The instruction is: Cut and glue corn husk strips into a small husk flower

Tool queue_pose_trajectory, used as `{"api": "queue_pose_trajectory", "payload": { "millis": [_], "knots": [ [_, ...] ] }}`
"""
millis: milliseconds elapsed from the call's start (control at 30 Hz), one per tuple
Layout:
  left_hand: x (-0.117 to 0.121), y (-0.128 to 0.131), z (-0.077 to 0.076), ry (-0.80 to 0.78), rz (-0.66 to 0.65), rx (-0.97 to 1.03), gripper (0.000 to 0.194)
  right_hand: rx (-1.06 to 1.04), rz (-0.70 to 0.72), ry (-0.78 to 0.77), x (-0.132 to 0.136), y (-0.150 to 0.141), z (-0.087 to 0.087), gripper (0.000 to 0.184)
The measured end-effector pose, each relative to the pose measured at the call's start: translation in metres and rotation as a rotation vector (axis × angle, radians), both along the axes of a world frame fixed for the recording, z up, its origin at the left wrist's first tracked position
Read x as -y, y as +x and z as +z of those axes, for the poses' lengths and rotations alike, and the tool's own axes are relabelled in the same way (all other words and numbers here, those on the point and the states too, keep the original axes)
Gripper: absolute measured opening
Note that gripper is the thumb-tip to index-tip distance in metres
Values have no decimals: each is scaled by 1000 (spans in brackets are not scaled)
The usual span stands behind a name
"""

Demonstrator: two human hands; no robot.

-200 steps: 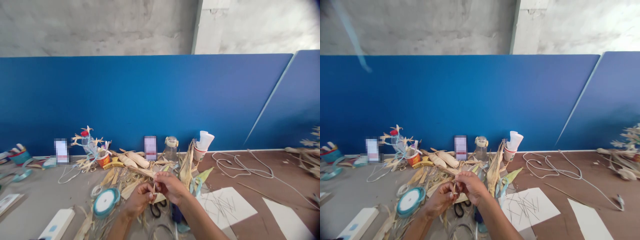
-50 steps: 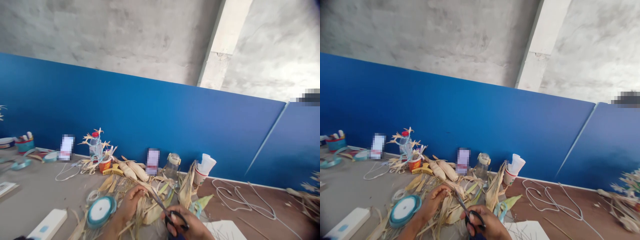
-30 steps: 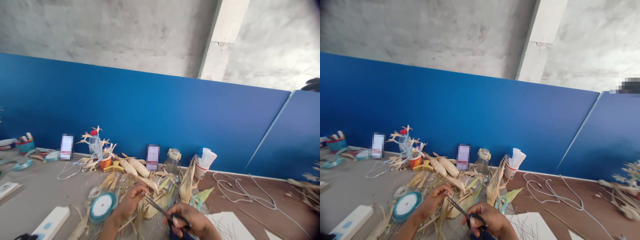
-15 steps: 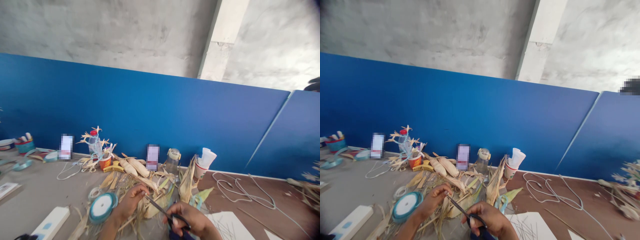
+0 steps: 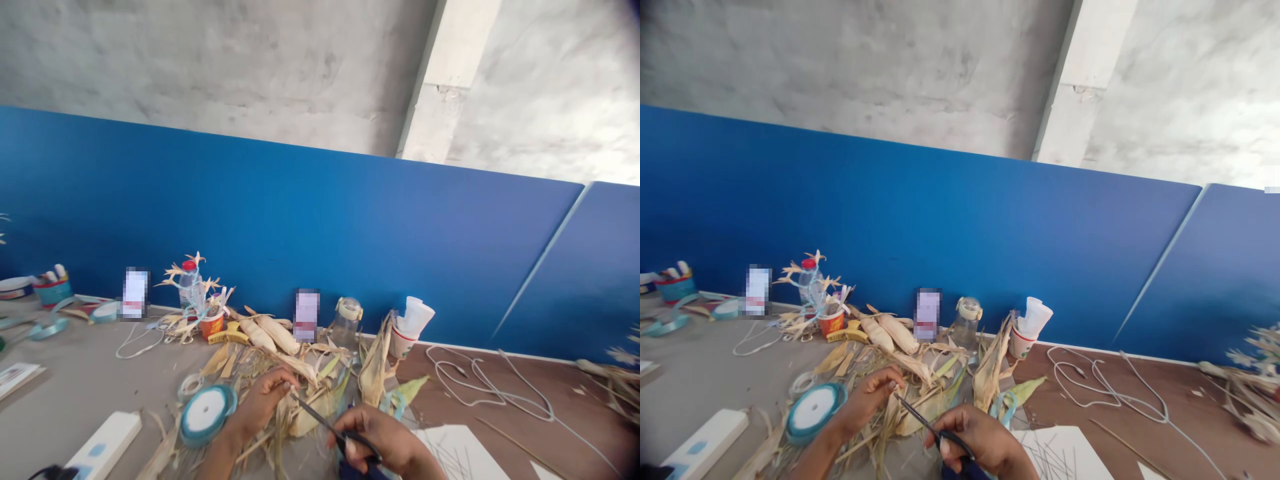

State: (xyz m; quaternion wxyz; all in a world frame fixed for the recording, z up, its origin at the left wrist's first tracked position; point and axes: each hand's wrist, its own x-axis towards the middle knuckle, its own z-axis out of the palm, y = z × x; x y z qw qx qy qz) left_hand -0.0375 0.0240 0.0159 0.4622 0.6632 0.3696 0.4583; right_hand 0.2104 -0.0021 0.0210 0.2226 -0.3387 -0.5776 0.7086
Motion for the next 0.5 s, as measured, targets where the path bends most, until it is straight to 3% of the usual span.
{"api": "queue_pose_trajectory", "payload": {
  "millis": [500],
  "knots": [
    [-1,-3,-5,34,-17,-38,28,176,-16,53,5,-2,14,25]
  ]
}}
